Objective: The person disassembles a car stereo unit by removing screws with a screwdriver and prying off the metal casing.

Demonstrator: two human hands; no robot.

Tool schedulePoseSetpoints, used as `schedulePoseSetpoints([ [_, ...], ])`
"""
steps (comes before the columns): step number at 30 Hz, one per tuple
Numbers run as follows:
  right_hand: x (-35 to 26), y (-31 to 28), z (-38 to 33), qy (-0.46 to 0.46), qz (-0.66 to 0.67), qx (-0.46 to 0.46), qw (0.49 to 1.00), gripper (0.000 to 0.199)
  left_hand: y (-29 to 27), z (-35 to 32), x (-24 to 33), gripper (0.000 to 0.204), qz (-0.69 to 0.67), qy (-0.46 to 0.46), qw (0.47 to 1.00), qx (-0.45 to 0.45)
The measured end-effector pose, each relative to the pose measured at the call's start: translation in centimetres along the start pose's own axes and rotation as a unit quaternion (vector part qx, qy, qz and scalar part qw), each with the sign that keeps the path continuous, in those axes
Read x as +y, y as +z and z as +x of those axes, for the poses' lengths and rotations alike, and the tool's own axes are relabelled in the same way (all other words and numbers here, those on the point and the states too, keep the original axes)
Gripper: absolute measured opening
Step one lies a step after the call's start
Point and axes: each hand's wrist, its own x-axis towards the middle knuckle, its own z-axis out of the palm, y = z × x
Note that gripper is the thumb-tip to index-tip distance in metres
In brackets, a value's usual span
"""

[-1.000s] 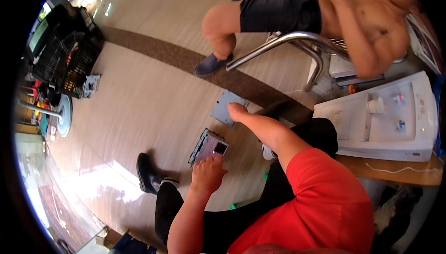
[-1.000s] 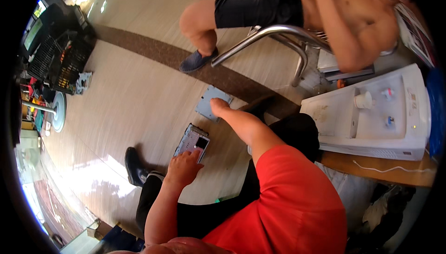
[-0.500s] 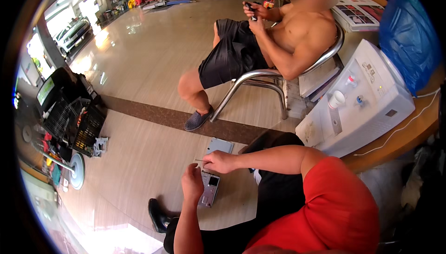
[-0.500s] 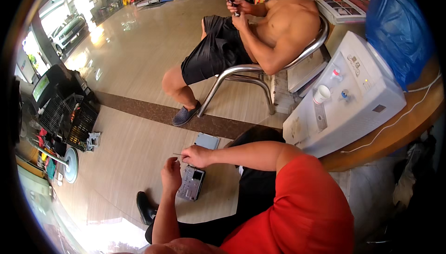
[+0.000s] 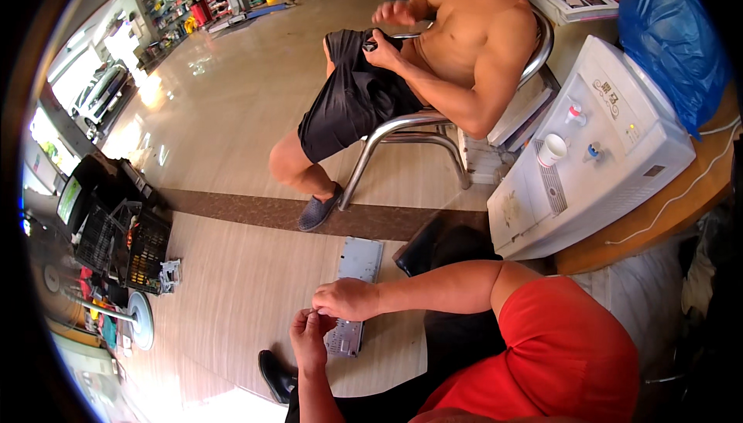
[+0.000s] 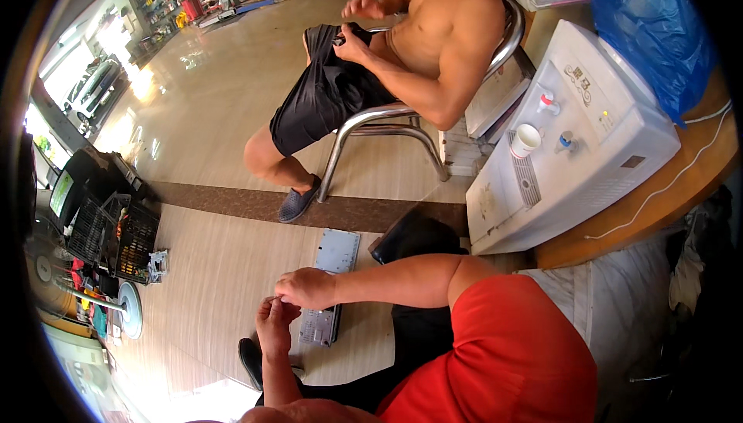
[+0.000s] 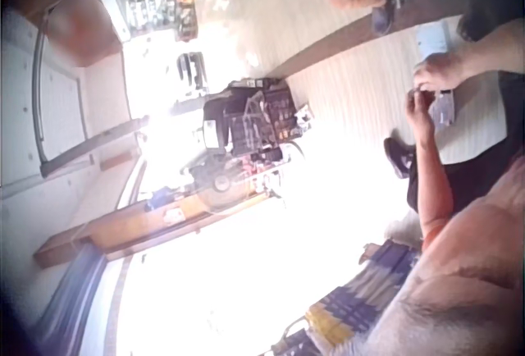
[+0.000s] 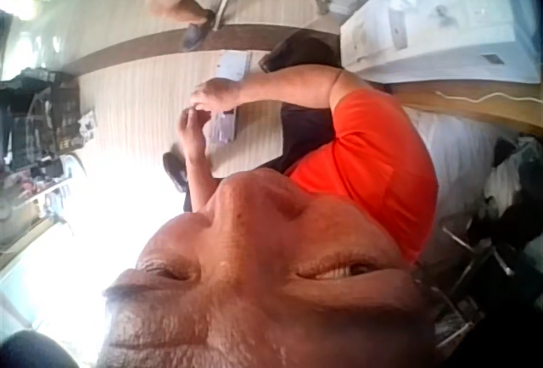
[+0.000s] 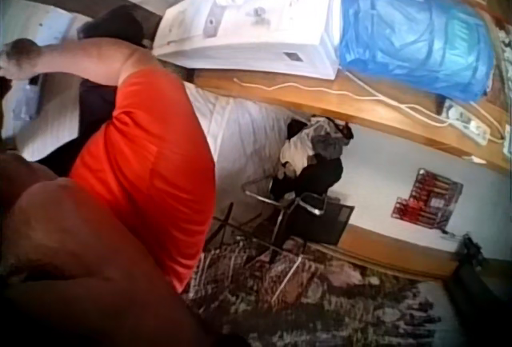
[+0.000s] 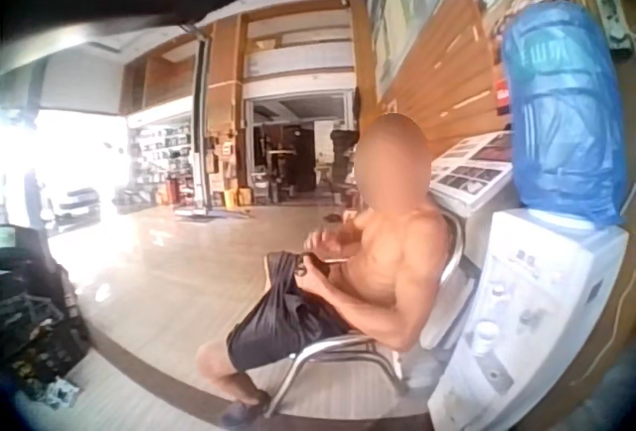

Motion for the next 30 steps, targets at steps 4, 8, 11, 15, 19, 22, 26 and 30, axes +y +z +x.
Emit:
schedulePoseSetpoints([
  [4,0.9,-0.1,0.3,-0.014,-0.021,-0.015,1.0,0.014,-0.4,0.5,0.1,0.016,0.03,-0.021,0.999,-0.012],
  [8,1.5,-0.1,0.6,-0.026,-0.032,-0.03,0.999,0.013,-0.7,0.8,0.6,0.018,0.049,-0.044,0.998,-0.022],
  [11,0.5,-0.4,1.2,-0.026,-0.023,-0.043,0.998,0.014,-1.9,0.8,0.5,0.021,0.042,-0.05,0.997,-0.045],
  [15,0.0,-0.7,1.5,-0.019,-0.007,-0.057,0.998,0.017,-2.0,0.5,0.8,0.021,0.02,-0.06,0.997,-0.049],
  [19,0.3,-0.4,1.7,-0.031,0.042,-0.047,0.998,0.016,-1.7,0.0,1.1,0.022,-0.021,-0.058,0.996,-0.058],
  [22,0.3,-0.2,1.9,-0.016,0.055,-0.074,0.996,0.014,-2.2,-0.1,0.8,0.023,-0.07,-0.06,0.993,-0.074],
  [26,0.3,0.3,1.9,-0.005,0.082,-0.051,0.995,0.014,-2.0,-0.1,0.4,0.022,-0.124,-0.048,0.988,-0.083],
  [30,0.0,0.6,1.9,-0.036,0.055,-0.017,0.998,0.015,-1.8,-0.2,0.7,0.021,-0.104,-0.042,0.991,-0.071],
])
